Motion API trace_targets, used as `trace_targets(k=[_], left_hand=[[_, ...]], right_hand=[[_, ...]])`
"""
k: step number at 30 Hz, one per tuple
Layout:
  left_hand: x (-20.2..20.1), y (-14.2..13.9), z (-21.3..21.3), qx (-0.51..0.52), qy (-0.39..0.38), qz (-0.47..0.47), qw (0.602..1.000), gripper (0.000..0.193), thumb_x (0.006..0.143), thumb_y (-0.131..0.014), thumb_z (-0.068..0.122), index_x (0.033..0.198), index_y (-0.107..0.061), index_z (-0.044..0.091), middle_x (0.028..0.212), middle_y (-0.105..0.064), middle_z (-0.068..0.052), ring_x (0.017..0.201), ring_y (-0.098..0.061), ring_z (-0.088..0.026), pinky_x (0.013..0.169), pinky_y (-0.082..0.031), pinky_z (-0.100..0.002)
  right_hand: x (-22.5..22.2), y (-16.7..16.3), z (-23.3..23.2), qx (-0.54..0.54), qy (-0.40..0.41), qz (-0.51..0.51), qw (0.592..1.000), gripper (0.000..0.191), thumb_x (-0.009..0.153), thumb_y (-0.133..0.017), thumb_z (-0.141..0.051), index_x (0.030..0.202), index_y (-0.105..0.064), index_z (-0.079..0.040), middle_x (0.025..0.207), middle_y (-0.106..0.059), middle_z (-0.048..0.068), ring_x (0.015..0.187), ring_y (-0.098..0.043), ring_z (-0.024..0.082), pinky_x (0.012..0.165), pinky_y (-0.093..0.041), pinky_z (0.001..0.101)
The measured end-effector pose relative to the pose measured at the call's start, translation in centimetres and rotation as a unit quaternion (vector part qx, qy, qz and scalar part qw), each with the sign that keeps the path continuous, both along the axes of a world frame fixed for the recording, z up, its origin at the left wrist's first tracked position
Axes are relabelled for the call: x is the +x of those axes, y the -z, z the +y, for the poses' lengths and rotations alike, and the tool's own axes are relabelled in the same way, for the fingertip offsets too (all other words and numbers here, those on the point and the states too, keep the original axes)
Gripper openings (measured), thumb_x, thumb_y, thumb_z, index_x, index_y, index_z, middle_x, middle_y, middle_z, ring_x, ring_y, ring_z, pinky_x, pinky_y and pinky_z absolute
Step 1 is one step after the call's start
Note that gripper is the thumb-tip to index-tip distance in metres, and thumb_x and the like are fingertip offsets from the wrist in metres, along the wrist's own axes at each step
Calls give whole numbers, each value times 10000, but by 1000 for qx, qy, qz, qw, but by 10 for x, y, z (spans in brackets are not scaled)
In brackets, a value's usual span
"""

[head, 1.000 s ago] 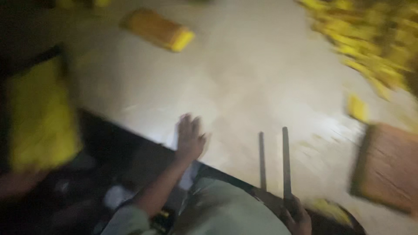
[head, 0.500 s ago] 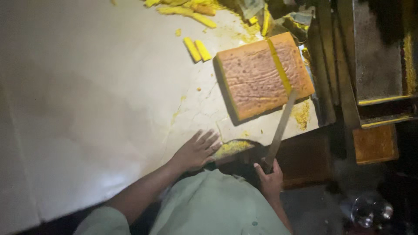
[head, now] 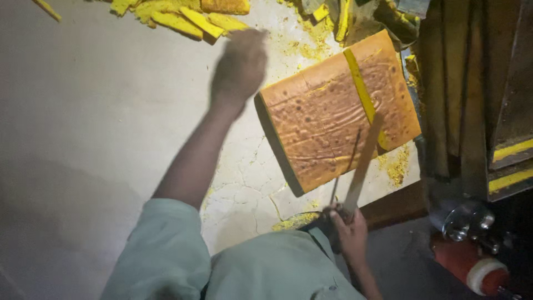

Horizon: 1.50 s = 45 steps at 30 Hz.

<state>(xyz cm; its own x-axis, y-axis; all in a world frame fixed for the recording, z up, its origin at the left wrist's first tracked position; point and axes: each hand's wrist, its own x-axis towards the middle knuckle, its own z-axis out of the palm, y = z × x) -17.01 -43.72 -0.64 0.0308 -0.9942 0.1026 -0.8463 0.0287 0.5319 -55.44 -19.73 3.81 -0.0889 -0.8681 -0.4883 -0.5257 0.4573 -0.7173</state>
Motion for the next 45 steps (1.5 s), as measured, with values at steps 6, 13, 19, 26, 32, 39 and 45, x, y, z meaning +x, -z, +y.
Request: trace_targets(k=[6,13,19,26,32,39,45], left_hand=[[-69,-49,79,55,-5,-29,998,546,939,-570,428,1424,-521,182,1182,-626,-193,1089,-598,-354,877,-520,-514],[-19,-50,330,103,-294,62,948,591,974,-656,432,1502,-508,212,1268,-603,-216,1236,-554,-387,1029,-497,-527],[-11,-51,528,109,-445,-16,889,872,869,-749,407,1587,-352,113,1482,-418,-262,1353,-409,-470,1097,-373,-607],[-75,-76,491,112,-92,-164,976,1161,603,-864,548,1558,-275,251,1554,-317,-180,1458,-270,-425,1124,-146,-726],[-62,-70,447,107,9,-210,972,1172,677,-832,545,1635,-287,146,1520,-452,-108,1349,-435,-306,1085,-305,-602],[-23,-71,486,133,-13,-164,977,1265,528,-804,652,1558,-306,113,1437,-468,-114,1254,-461,-286,1004,-352,-547],[-31,-62,488,65,-69,-193,977,647,1001,-576,401,1518,-504,20,1240,-605,-125,1113,-565,-300,916,-396,-527]], right_hand=[[20,20,-44,-2,-6,-122,992,179,910,-642,-46,1075,-578,-19,924,-714,91,847,-727,198,771,-580,342],[63,10,9,-47,-245,-38,968,294,824,-671,-48,1106,-596,-20,949,-672,156,878,-667,258,802,-548,381],[89,4,82,-31,-411,-107,905,283,872,-692,-130,1132,-615,-49,932,-702,84,843,-687,161,769,-552,344],[42,4,146,126,-314,-108,935,267,958,-659,-174,1196,-616,-62,870,-630,127,713,-606,166,640,-534,373],[32,8,186,-87,-416,-21,905,393,892,-659,-118,1242,-503,-31,851,-675,247,779,-674,409,649,-532,489],[72,39,265,-30,-477,145,866,343,1056,-485,-209,1320,-401,-7,865,-666,282,814,-668,482,714,-522,560],[152,14,242,-119,-457,214,855,421,926,-536,-184,1278,-424,18,900,-694,316,844,-670,521,735,-518,599]])
